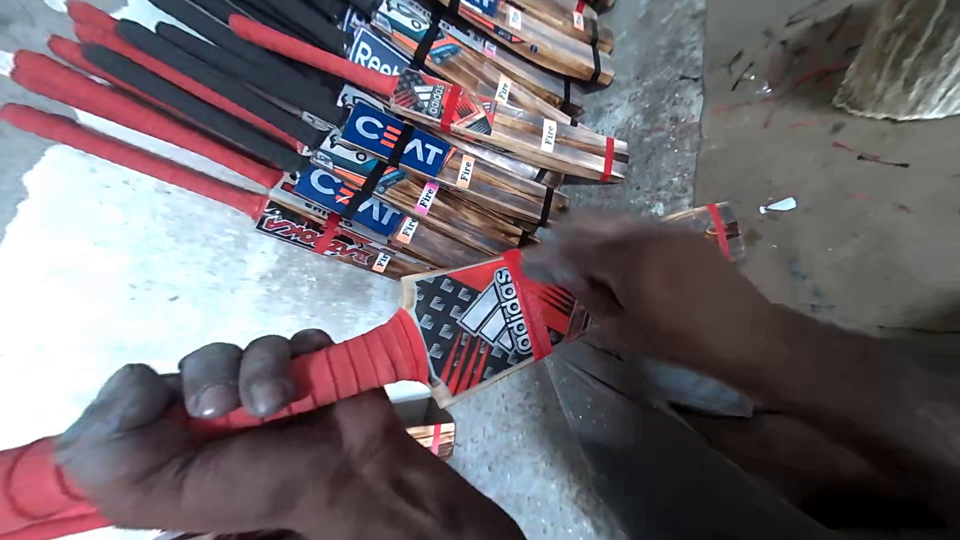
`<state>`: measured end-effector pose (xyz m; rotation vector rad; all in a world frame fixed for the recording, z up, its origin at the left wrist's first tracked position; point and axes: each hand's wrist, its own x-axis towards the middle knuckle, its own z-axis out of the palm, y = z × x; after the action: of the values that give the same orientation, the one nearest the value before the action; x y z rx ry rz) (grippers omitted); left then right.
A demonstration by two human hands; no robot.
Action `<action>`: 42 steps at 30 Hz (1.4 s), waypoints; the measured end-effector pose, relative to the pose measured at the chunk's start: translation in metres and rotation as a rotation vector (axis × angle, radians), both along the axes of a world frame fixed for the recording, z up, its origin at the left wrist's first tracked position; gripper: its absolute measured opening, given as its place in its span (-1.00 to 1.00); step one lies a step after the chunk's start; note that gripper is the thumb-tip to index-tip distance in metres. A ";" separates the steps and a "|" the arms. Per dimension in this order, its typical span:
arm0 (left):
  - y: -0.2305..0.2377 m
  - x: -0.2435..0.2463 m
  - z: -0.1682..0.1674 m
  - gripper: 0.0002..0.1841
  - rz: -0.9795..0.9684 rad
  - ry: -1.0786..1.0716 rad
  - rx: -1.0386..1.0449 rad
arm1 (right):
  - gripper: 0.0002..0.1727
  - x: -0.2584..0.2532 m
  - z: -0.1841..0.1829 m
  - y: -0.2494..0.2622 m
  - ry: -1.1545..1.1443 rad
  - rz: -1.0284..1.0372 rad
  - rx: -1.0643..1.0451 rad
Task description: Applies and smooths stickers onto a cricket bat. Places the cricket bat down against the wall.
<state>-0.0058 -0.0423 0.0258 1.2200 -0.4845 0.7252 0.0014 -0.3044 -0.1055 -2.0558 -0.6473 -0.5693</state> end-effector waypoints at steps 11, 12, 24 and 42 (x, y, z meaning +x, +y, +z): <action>-0.003 0.000 -0.007 -0.63 0.233 0.066 0.063 | -0.72 -0.066 -0.050 0.052 -0.008 0.059 -0.035; -0.003 0.000 -0.008 -0.62 0.218 0.058 0.052 | -0.70 -0.066 -0.054 0.045 0.029 0.096 -0.015; 0.000 0.003 -0.003 -0.63 0.133 0.048 0.027 | -0.72 -0.008 -0.029 0.040 0.013 0.069 0.061; -0.048 0.022 0.002 -0.52 0.172 0.044 0.025 | -0.70 -0.037 -0.018 0.018 -0.054 -0.285 0.166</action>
<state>0.0164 -0.0907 0.0276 1.3089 -0.3559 0.8383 -0.0359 -0.2863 -0.1234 -1.9926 -0.3259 -0.8165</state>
